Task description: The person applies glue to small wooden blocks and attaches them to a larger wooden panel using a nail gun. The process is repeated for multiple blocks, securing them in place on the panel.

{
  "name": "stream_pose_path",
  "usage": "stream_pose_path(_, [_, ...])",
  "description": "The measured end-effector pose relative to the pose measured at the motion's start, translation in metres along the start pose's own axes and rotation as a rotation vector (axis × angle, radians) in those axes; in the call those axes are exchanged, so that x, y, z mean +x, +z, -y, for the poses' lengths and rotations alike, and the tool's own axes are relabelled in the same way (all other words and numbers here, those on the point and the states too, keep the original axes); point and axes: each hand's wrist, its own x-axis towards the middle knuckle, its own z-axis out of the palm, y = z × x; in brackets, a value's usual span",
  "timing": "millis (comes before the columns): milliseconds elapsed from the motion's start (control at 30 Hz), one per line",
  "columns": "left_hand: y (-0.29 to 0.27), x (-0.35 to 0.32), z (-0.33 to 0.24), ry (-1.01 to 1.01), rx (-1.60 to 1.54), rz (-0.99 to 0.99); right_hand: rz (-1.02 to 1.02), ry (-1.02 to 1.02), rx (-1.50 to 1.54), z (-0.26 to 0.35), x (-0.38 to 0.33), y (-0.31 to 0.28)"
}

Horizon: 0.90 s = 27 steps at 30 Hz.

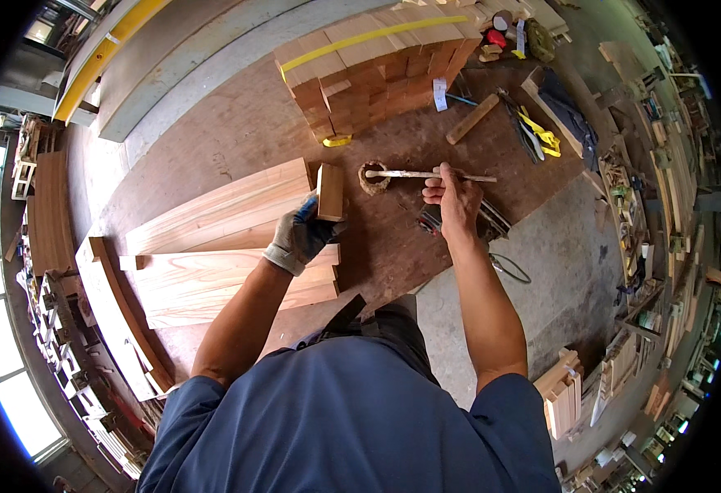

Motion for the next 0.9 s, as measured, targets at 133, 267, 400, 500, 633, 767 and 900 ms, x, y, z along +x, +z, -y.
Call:
stream_pose_path(133, [0.003, 0.004, 0.002, 0.007, 0.001, 0.028, 0.022, 0.009, -0.011, -0.005, -0.005, 0.000])
stream_pose_path(267, [0.009, 0.006, 0.005, 0.002, 0.018, 0.021, -0.005, 0.080, 0.116, -0.004, -0.006, -0.015])
stream_pose_path(400, [0.010, 0.005, 0.006, -0.022, 0.013, 0.029, 0.105, 0.089, 0.303, 0.016, -0.019, -0.022])
stream_pose_path(500, [0.022, 0.004, 0.008, -0.032, 0.002, 0.064, 0.200, 0.037, 0.256, 0.035, -0.037, -0.008])
stream_pose_path(633, [0.029, 0.002, 0.009, -0.065, -0.015, 0.071, 0.189, -0.004, 0.170, 0.036, -0.045, 0.003])
stream_pose_path(767, [0.030, -0.001, 0.008, -0.071, 0.003, 0.100, 0.192, -0.090, 0.139, 0.031, -0.039, 0.006])
stream_pose_path(900, [0.031, -0.004, 0.007, -0.067, 0.020, 0.086, 0.185, -0.152, 0.119, 0.035, -0.040, 0.015])
